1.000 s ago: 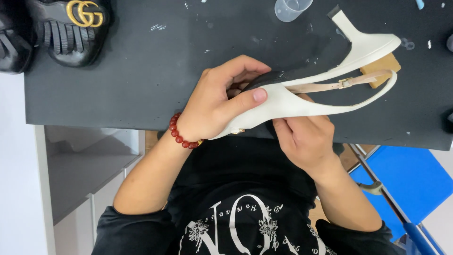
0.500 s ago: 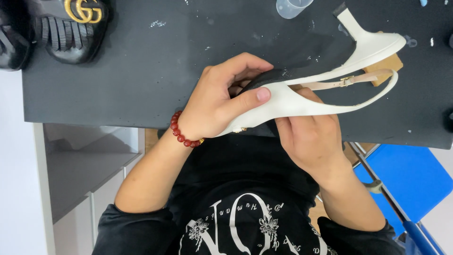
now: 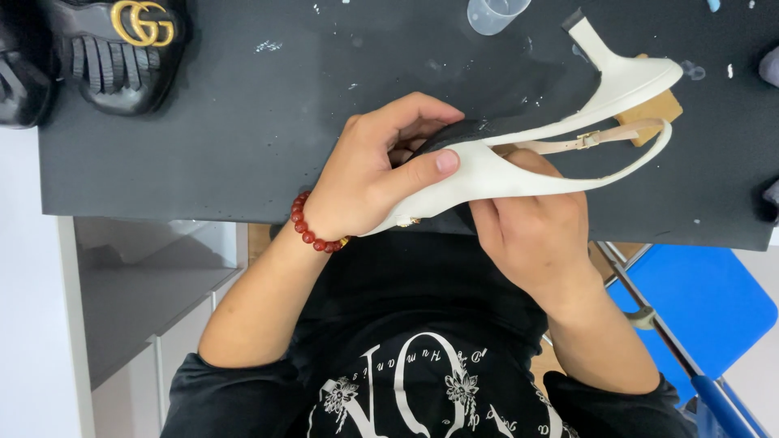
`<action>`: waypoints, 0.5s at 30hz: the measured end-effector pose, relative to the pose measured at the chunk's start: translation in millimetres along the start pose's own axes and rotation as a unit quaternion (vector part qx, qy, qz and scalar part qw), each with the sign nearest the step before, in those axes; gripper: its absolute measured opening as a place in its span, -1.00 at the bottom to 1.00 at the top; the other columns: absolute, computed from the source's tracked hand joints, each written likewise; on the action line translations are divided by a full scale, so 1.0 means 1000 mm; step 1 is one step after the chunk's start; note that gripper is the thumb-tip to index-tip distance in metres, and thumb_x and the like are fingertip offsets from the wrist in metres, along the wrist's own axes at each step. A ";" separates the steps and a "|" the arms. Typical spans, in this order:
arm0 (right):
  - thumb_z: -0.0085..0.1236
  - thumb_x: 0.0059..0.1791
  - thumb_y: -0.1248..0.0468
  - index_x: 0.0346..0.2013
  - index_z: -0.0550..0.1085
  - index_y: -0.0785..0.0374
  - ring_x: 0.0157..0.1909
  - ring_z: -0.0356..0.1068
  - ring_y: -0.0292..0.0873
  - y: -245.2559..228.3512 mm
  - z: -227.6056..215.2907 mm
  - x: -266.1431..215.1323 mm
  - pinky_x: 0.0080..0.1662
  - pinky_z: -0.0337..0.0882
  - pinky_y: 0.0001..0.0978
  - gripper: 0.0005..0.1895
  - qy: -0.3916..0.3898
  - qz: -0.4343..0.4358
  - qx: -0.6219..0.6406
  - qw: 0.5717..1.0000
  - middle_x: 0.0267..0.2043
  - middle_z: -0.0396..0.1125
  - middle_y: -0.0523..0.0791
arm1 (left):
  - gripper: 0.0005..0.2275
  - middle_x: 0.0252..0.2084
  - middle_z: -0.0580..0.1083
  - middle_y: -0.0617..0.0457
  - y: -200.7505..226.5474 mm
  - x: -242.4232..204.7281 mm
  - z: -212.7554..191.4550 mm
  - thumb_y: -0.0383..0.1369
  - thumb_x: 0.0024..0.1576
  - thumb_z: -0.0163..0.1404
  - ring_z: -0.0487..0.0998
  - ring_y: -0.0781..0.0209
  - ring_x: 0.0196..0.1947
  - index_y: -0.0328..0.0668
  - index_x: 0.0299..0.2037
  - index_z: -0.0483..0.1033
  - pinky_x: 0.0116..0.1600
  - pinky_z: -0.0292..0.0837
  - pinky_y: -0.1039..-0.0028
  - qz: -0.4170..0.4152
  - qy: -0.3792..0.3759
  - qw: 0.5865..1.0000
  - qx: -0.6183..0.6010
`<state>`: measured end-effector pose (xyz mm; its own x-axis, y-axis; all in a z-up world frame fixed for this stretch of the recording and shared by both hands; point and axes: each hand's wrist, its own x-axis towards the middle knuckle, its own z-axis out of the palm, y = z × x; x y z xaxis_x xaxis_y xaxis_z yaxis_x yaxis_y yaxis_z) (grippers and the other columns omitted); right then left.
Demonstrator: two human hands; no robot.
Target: The person cleans a pair of white high-heeled slingback shoes at a workbench. They hold each shoe and rub the heel, sole edge, and upper with cotton swabs, wipe the shoe with a gray cloth, and use a small sponge block, working over the shoes one at a time.
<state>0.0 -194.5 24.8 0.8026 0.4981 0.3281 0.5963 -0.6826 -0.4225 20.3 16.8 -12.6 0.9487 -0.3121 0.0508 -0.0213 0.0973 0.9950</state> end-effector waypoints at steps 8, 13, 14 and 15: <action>0.21 -0.02 0.43 -0.09 0.55 0.33 -0.14 0.46 0.11 -0.005 -0.008 0.010 -0.11 0.42 -0.10 -0.80 -0.028 0.015 0.001 0.999 -0.16 0.43 0.01 | -0.64 0.07 0.61 -0.11 -0.001 0.001 -0.001 -0.26 0.26 0.13 0.64 0.24 0.07 -0.35 0.16 0.48 0.16 0.58 0.47 0.001 -0.002 1.000 -0.002; 0.19 0.00 0.42 -0.09 0.53 0.35 -0.12 0.46 0.13 -0.005 -0.007 0.011 -0.11 0.42 -0.10 -0.81 -0.036 0.018 0.030 0.999 -0.13 0.43 0.02 | -0.64 0.05 0.61 -0.10 -0.002 0.001 -0.001 -0.25 0.25 0.13 0.64 0.26 0.03 -0.34 0.15 0.49 0.13 0.58 0.49 0.005 -0.004 1.000 -0.002; 0.20 0.00 0.41 -0.10 0.53 0.36 -0.14 0.46 0.12 -0.005 -0.007 0.010 -0.13 0.41 -0.11 -0.82 -0.038 0.030 0.031 0.998 -0.15 0.43 0.02 | -0.64 0.05 0.61 -0.09 -0.002 0.002 -0.001 -0.25 0.25 0.13 0.65 0.27 0.02 -0.34 0.15 0.49 0.12 0.58 0.49 0.007 -0.002 1.000 0.005; 0.20 0.01 0.41 -0.10 0.53 0.36 -0.17 0.47 0.11 -0.005 -0.006 0.010 -0.15 0.41 -0.13 -0.83 -0.040 0.041 0.032 0.998 -0.17 0.43 0.02 | -0.64 0.04 0.61 -0.08 -0.003 0.002 0.000 -0.25 0.25 0.13 0.65 0.28 0.01 -0.33 0.15 0.49 0.10 0.58 0.50 0.009 -0.001 1.000 0.011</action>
<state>4.7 -189.8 35.2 0.8463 0.4836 0.2232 0.5254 -0.6888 -0.4996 22.2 16.4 -15.0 0.9474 -0.3126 0.0689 -0.0456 0.0813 0.9956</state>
